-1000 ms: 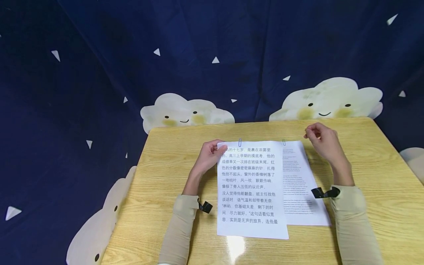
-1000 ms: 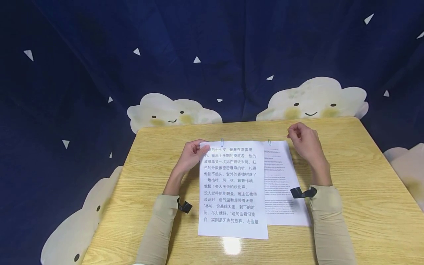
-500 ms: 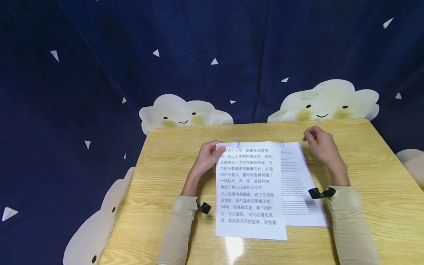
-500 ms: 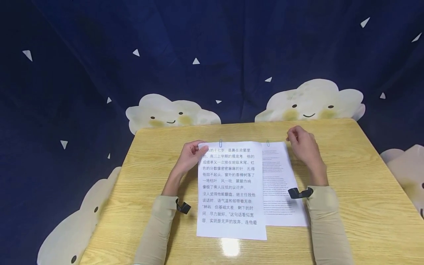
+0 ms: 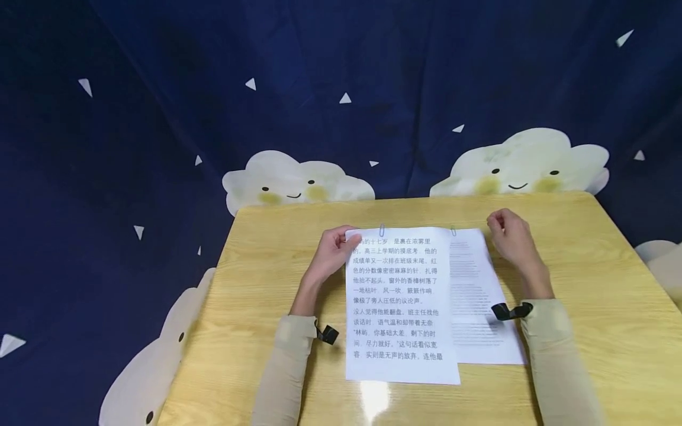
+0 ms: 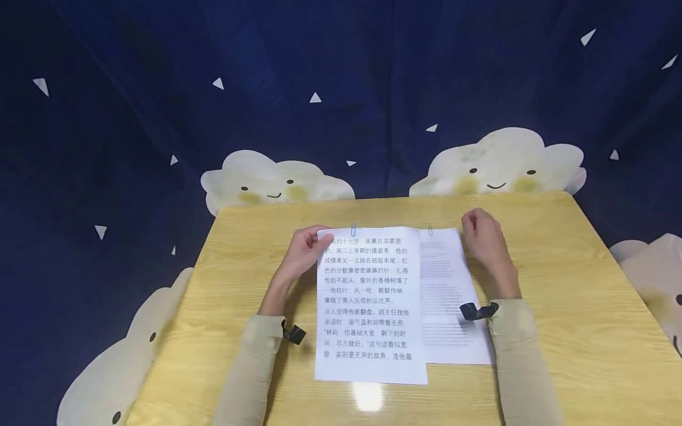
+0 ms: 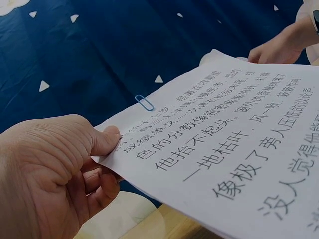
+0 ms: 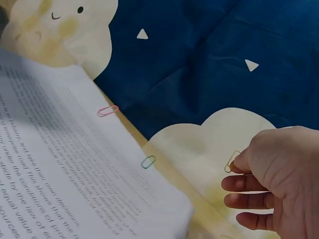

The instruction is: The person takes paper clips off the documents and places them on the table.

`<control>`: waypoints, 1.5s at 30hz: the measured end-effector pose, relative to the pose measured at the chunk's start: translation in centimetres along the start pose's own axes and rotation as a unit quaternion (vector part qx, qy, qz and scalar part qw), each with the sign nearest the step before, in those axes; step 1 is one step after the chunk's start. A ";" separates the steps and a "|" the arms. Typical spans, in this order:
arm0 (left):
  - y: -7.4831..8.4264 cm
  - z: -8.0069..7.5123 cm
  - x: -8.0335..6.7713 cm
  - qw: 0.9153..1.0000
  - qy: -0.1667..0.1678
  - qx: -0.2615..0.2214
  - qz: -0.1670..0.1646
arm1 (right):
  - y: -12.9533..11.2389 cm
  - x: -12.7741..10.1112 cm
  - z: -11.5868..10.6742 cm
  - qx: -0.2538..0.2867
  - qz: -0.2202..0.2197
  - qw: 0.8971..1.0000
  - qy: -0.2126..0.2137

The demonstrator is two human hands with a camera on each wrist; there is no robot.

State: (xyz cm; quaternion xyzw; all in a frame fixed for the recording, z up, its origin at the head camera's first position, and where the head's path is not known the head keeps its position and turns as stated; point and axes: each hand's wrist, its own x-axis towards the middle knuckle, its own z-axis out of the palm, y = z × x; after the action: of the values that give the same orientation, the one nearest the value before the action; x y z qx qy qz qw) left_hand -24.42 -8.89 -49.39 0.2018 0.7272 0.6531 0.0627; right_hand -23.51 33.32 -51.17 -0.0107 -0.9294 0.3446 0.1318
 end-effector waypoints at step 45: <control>0.2 0.5 0.1 1.000 0.012 0.019 -0.013 | 6.8 1.2 2.9 -0.019 0.013 0.998 0.058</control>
State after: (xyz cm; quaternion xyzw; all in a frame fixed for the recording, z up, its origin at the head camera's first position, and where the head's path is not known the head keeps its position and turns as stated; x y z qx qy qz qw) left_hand -24.29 -8.42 -49.27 0.1854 0.7426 0.6409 0.0589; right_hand -25.86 36.83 -57.34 -0.0449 -0.9262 0.3277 0.1810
